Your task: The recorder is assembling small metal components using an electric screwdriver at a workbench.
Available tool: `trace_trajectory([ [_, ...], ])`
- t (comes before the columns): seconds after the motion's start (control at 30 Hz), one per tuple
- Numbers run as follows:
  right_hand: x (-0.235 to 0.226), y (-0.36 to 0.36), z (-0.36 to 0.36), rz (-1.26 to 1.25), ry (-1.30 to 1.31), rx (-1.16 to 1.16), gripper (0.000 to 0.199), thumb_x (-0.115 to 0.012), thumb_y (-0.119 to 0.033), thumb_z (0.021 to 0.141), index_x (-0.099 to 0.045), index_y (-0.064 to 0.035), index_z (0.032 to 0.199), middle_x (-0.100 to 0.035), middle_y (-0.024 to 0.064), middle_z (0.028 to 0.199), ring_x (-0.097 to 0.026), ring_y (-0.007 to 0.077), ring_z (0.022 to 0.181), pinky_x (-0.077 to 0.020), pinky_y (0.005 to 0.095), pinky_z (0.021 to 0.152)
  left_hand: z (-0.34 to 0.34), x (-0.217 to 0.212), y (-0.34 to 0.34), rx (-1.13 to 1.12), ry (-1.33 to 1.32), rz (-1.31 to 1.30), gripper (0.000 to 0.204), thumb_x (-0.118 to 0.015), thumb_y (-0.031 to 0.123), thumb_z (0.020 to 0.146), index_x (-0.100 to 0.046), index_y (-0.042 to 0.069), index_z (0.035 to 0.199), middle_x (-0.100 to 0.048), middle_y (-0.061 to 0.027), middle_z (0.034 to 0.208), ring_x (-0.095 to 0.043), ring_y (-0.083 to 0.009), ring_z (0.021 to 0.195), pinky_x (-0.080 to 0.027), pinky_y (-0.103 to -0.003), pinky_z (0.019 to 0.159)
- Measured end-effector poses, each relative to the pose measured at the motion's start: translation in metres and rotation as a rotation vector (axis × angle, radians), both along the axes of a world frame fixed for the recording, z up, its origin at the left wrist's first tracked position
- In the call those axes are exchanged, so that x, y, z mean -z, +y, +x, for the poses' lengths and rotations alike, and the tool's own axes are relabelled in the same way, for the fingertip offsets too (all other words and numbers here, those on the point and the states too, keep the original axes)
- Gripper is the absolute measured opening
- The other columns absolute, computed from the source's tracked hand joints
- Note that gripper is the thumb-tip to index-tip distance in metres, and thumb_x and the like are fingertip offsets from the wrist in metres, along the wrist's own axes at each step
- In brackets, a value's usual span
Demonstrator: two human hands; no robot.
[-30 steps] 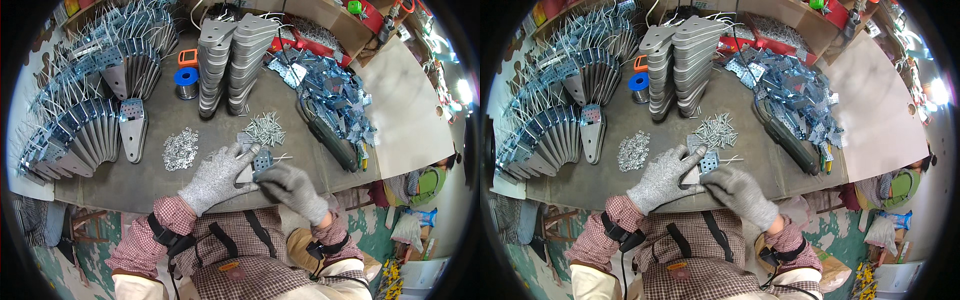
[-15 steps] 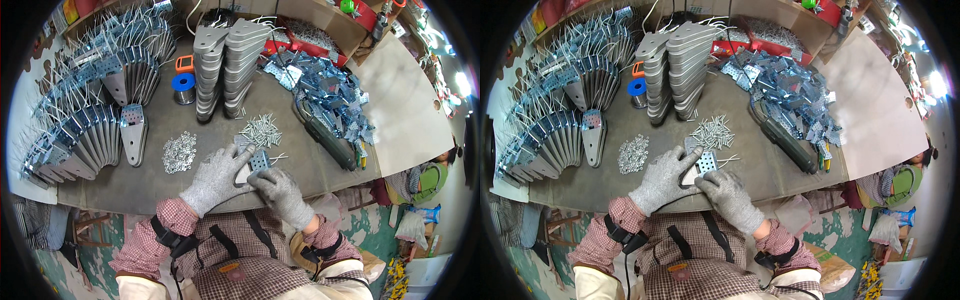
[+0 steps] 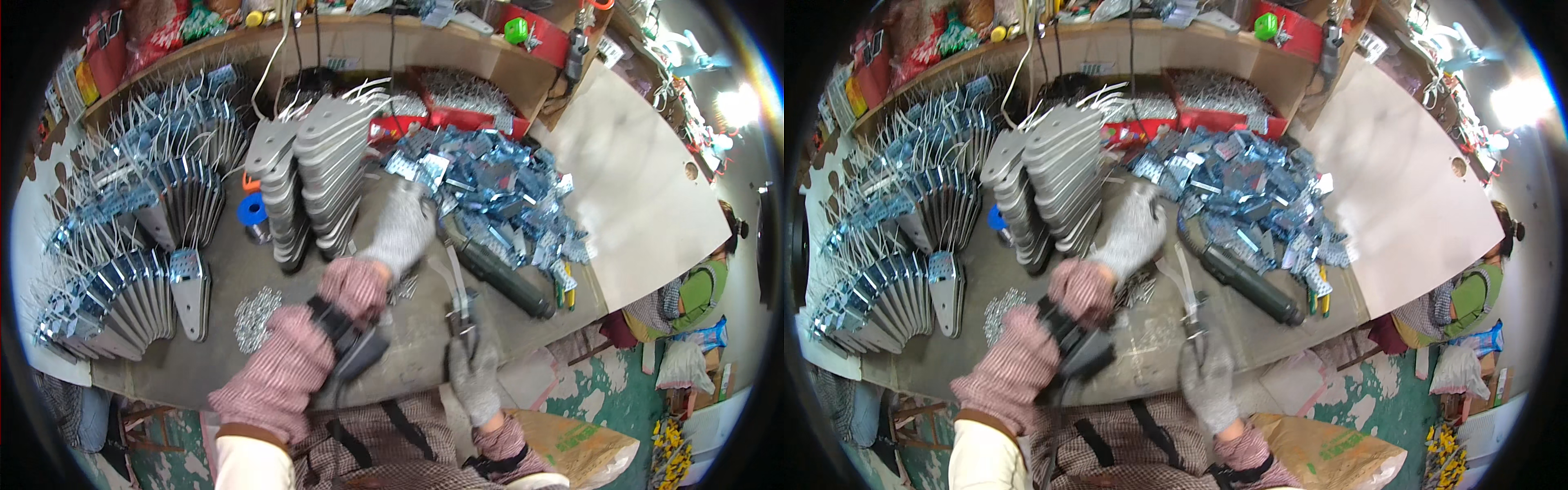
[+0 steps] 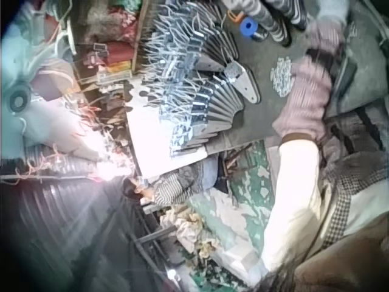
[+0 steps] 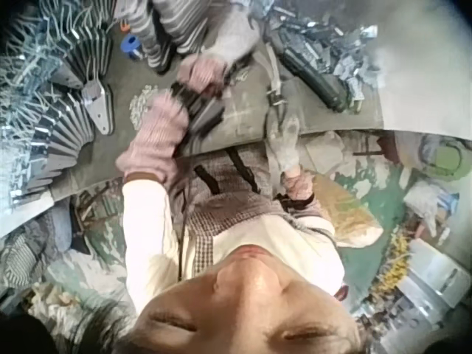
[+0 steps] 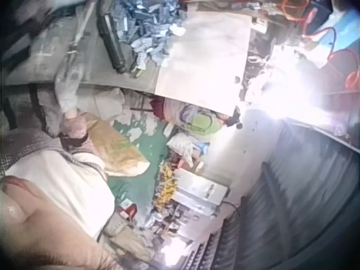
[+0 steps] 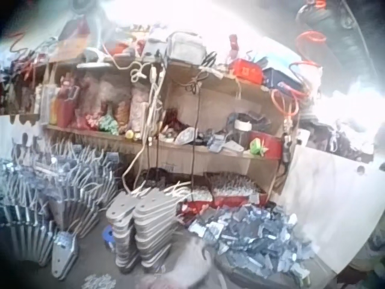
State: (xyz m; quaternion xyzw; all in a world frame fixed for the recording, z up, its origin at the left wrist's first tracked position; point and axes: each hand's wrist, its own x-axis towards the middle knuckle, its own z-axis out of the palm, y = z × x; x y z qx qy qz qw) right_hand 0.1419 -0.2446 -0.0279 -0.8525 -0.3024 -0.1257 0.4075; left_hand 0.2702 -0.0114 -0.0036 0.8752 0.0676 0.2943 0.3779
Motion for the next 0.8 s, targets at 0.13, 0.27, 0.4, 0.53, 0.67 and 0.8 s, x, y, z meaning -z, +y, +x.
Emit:
trace_trajectory([
  [0.13, 0.022, -0.015, -0.002, -0.173, -0.253, 0.054, 0.045, -0.063, -0.009, 0.096, -0.051, 0.0067, 0.137, -0.062, 0.0324, 0.112, -0.065, 0.0453, 0.096, -0.0542, 0.0475, 0.081, 0.112, 0.012, 0.023, -0.397, 0.081, 0.181, 0.045, -0.058, 0.017, 0.093, -0.054, 0.003, 0.135, -0.044, -0.0244, 0.149, -0.040, -0.0467, 0.140, -0.036, -0.056, 0.114],
  [0.27, 0.023, -0.008, 0.004, -0.048, -0.096, 0.054, 0.048, -0.067, -0.009, 0.094, -0.052, 0.0080, 0.136, -0.062, 0.0336, 0.114, -0.064, 0.0475, 0.095, -0.0539, 0.0492, 0.081, 0.150, 0.027, 0.065, -0.378, 0.203, 0.079, 0.043, -0.052, 0.034, 0.095, -0.063, 0.012, 0.130, -0.052, -0.0228, 0.143, -0.042, -0.0452, 0.139, -0.032, -0.060, 0.115],
  [0.4, 0.025, -0.018, 0.003, -0.114, -0.151, 0.038, 0.054, -0.067, -0.009, 0.093, -0.045, 0.0114, 0.139, -0.061, 0.0321, 0.121, -0.064, 0.0478, 0.100, -0.0523, 0.0501, 0.087, 0.125, -0.013, 0.035, 0.007, 0.394, 0.025, 0.046, -0.054, 0.042, 0.095, -0.066, 0.009, 0.124, -0.062, -0.0237, 0.129, -0.059, -0.0407, 0.122, -0.045, -0.051, 0.105],
  [0.53, 0.029, -0.012, 0.006, 0.112, -0.155, -0.037, 0.051, -0.065, -0.009, 0.096, -0.045, 0.0121, 0.137, -0.060, 0.0320, 0.125, -0.064, 0.0472, 0.101, -0.0521, 0.0500, 0.089, 0.059, 0.021, -0.002, 0.316, 0.308, -0.142, 0.042, -0.058, 0.036, 0.098, -0.068, -0.001, 0.116, -0.068, -0.0270, 0.117, -0.065, -0.0427, 0.112, -0.049, -0.046, 0.100],
  [0.67, 0.014, -0.006, -0.003, 0.119, 0.043, -0.024, 0.050, -0.062, -0.007, 0.097, -0.045, 0.0123, 0.139, -0.059, 0.0311, 0.128, -0.064, 0.0463, 0.105, -0.0518, 0.0489, 0.093, 0.023, 0.011, 0.010, 0.291, 0.324, -0.298, 0.037, -0.057, 0.030, 0.102, -0.066, -0.003, 0.116, -0.069, -0.0226, 0.118, -0.066, -0.0367, 0.111, -0.050, -0.040, 0.097],
  [0.8, 0.037, -0.017, -0.006, -0.193, -0.280, 0.077, 0.049, -0.062, -0.005, 0.097, -0.045, 0.0129, 0.139, -0.058, 0.0308, 0.130, -0.063, 0.0464, 0.108, -0.0515, 0.0476, 0.094, 0.005, -0.021, 0.000, 0.295, 0.132, 0.055, 0.028, -0.059, 0.022, 0.100, -0.065, 0.003, 0.120, -0.070, -0.0136, 0.109, -0.067, -0.0300, 0.103, -0.050, -0.039, 0.094],
])
